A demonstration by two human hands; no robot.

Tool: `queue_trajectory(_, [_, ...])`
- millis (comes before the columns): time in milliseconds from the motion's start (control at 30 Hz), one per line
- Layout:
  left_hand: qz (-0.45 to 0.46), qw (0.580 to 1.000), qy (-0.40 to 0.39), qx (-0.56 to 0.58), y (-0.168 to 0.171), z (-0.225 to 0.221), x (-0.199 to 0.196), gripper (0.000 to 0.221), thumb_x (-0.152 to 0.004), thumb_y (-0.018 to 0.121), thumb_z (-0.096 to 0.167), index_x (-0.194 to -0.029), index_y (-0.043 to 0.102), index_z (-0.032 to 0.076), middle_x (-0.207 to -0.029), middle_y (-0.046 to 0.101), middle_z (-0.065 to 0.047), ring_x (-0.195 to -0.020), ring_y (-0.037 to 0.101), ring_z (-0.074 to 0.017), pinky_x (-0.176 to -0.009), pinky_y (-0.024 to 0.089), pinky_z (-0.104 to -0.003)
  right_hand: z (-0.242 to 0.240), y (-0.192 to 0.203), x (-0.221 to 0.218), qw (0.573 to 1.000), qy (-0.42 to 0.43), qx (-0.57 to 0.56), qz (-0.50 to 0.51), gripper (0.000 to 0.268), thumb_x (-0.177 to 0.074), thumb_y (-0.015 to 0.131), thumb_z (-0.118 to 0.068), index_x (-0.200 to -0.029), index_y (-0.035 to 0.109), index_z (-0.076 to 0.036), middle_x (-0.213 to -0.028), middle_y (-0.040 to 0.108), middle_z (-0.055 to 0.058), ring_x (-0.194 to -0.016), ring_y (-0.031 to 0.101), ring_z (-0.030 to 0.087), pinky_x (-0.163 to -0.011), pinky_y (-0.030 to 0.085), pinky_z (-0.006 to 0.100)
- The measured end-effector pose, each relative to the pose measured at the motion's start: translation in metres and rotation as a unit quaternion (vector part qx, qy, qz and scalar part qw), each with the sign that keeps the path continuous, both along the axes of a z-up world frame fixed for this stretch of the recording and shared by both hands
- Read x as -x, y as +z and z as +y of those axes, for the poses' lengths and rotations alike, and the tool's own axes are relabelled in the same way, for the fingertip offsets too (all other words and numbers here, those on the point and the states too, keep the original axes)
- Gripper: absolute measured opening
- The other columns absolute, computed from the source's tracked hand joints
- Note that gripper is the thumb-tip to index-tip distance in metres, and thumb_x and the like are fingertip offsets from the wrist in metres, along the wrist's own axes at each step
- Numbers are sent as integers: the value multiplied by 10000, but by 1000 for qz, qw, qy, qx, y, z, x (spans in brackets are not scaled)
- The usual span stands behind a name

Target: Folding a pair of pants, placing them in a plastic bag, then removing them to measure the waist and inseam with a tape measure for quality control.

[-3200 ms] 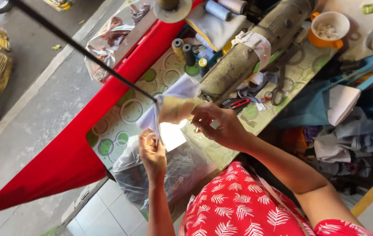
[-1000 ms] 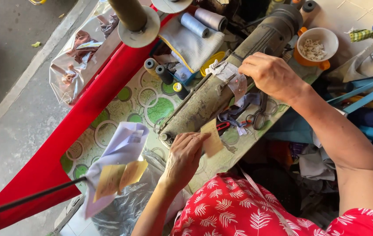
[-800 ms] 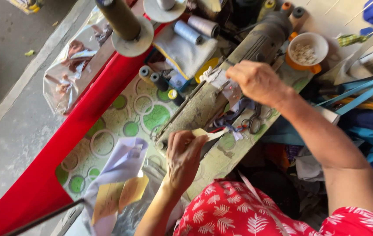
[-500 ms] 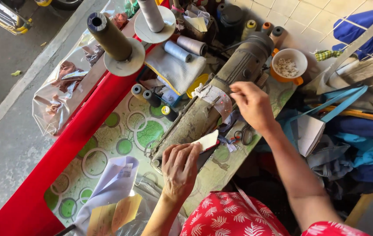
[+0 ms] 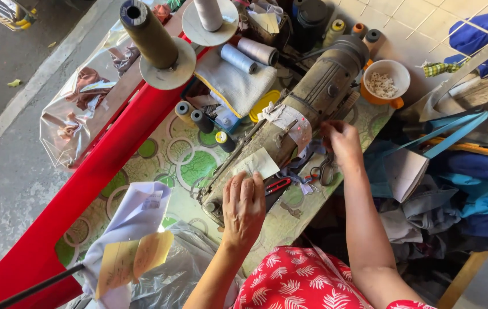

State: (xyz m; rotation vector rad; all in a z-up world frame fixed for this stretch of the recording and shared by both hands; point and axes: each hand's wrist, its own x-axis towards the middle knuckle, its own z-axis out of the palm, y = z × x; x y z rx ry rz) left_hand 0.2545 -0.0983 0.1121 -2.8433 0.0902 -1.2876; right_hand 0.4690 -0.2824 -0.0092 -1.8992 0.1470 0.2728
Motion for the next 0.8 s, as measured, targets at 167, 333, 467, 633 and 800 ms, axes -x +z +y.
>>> queue_trajectory(167, [-18, 1000, -17, 18, -2, 2, 1, 147, -960, 564, -45, -981, 707, -67, -842, 558, -169, -870, 715, -373, -798, 612, -467, -13, -26, -12, 998, -16, -65, -9, 353, -908, 748, -267, -1104, 714, 25, -684, 654, 146, -462, 570, 169, -457, 433, 286])
queue_trajectory(333, [-22, 999, -19, 20, -5, 3, 2, 132, -953, 585, -47, -988, 711, -65, -847, 571, -174, -878, 716, -377, -802, 617, -467, -21, -41, -22, 996, -17, -91, 17, 457, -945, 764, -269, -1240, 643, 58, -955, 729, 168, -741, 718, 199, -628, 595, 281])
queue_trajectory(467, [-23, 1000, -18, 9, -6, 3, 2, 134, -956, 584, -36, -992, 709, -66, -860, 573, -181, -885, 715, -380, -800, 618, -476, -15, -25, -15, 990, 8, -134, 39, 472, -929, 767, -192, -1272, 606, 89, -1025, 694, 192, -815, 742, 242, -705, 647, 349])
queue_trajectory(633, [-16, 1000, -17, 3, -5, 3, 3, 141, -959, 579, -27, -993, 712, -62, -858, 573, -175, -883, 717, -377, -799, 622, -481, -12, -17, -4, 991, 11, -130, 28, 383, -941, 733, -165, -1223, 631, 71, -1059, 679, 206, -865, 746, 269, -740, 656, 371])
queue_trajectory(800, [-20, 1000, -19, 6, -5, 3, 3, 138, -955, 585, -32, -1003, 711, -65, -864, 572, -178, -888, 716, -385, -804, 621, -482, -19, -32, -17, 995, 85, -39, 44, 452, -975, 771, -333, -1209, 700, 48, -992, 714, 220, -764, 754, 273, -659, 642, 369])
